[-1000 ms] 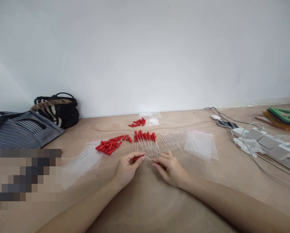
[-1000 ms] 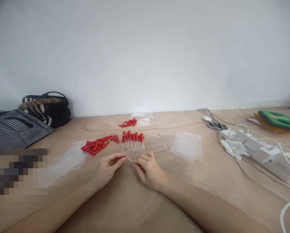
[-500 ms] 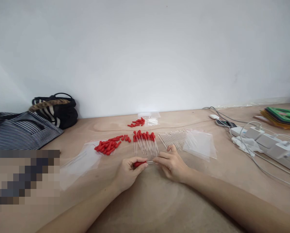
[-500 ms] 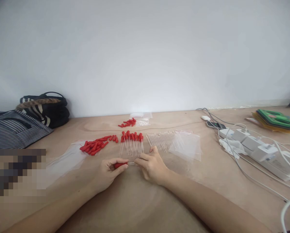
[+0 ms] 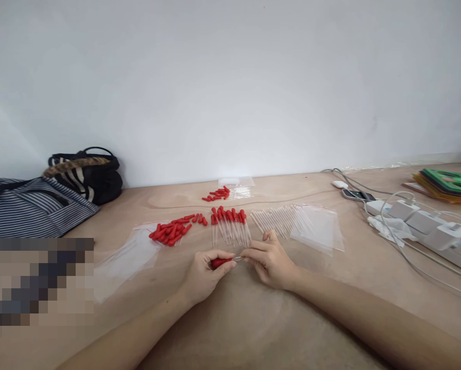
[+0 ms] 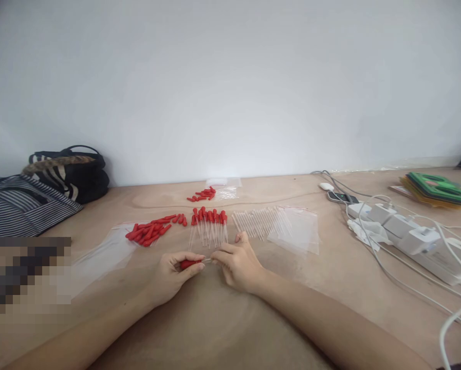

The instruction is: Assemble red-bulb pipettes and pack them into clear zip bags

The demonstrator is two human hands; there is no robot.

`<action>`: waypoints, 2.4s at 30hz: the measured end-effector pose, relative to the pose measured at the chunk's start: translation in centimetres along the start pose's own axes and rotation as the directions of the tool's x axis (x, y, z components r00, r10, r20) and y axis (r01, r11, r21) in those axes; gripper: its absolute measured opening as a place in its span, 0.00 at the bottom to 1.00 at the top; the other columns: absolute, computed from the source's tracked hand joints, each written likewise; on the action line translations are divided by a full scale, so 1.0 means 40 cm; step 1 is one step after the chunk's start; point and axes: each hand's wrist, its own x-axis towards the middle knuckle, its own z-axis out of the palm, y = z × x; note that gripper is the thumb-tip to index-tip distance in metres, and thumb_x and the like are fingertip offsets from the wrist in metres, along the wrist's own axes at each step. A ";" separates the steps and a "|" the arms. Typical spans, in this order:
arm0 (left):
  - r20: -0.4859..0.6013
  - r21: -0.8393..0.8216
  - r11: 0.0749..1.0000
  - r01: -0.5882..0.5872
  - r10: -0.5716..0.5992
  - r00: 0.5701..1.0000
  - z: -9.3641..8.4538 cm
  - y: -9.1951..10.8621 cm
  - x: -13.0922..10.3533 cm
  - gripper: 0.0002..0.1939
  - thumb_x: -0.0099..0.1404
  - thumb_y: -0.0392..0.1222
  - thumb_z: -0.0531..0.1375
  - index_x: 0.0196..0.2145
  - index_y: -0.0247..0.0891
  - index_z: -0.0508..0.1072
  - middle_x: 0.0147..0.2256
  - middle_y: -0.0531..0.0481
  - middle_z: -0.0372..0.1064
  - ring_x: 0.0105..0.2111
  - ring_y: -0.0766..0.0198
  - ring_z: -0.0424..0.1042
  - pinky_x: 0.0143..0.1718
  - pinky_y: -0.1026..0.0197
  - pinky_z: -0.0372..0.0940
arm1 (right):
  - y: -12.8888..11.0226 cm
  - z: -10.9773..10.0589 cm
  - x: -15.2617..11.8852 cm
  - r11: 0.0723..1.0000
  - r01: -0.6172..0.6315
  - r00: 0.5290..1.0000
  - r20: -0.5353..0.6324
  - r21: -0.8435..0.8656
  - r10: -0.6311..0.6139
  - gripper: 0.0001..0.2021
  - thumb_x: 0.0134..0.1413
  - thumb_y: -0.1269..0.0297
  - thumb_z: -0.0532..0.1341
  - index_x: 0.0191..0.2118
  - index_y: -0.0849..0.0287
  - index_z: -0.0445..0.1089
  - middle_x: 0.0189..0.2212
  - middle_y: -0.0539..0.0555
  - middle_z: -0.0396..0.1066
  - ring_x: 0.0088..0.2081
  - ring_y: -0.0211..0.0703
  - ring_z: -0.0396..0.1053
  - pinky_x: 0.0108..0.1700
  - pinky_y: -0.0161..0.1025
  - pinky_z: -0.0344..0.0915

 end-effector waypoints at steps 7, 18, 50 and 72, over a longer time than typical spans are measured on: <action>0.015 0.007 1.000 0.018 -0.019 1.000 -0.003 0.015 0.001 0.09 0.48 0.40 0.62 0.28 0.35 0.77 0.25 0.49 0.75 0.25 0.61 0.72 0.28 0.62 0.68 | -0.001 0.005 0.004 1.000 0.007 1.000 -0.006 0.014 -0.007 0.11 0.50 0.74 0.49 0.32 0.58 0.68 0.26 0.50 0.69 0.26 0.35 0.59 0.37 0.41 0.44; 0.097 0.151 0.987 -0.049 0.035 0.995 -0.017 -0.005 0.011 0.24 0.48 0.45 0.64 0.44 0.39 0.70 0.35 0.49 0.73 0.34 0.58 0.71 0.38 0.58 0.66 | 0.004 0.001 0.012 0.998 0.013 0.999 0.032 -0.061 -0.011 0.09 0.52 0.70 0.51 0.31 0.57 0.68 0.25 0.49 0.70 0.27 0.34 0.61 0.38 0.40 0.43; -0.102 0.990 0.125 0.061 0.357 0.928 -0.214 -0.067 0.098 0.13 0.58 0.45 0.53 0.29 0.38 0.74 0.32 0.43 0.68 0.36 0.52 0.63 0.33 0.55 0.53 | 0.100 0.013 0.094 0.625 -0.680 0.698 -0.079 -0.384 0.712 0.13 0.52 0.64 0.50 0.31 0.57 0.71 0.32 0.56 0.72 0.37 0.47 0.66 0.38 0.44 0.46; 0.288 0.481 0.775 -0.411 0.304 0.908 -0.037 0.029 -0.009 0.08 0.56 0.35 0.54 0.34 0.37 0.70 0.31 0.49 0.67 0.31 0.63 0.67 0.32 0.62 0.63 | 0.095 -0.032 0.104 0.720 -0.616 0.740 0.076 -0.319 0.668 0.11 0.55 0.66 0.48 0.36 0.64 0.65 0.34 0.59 0.71 0.38 0.47 0.66 0.42 0.45 0.49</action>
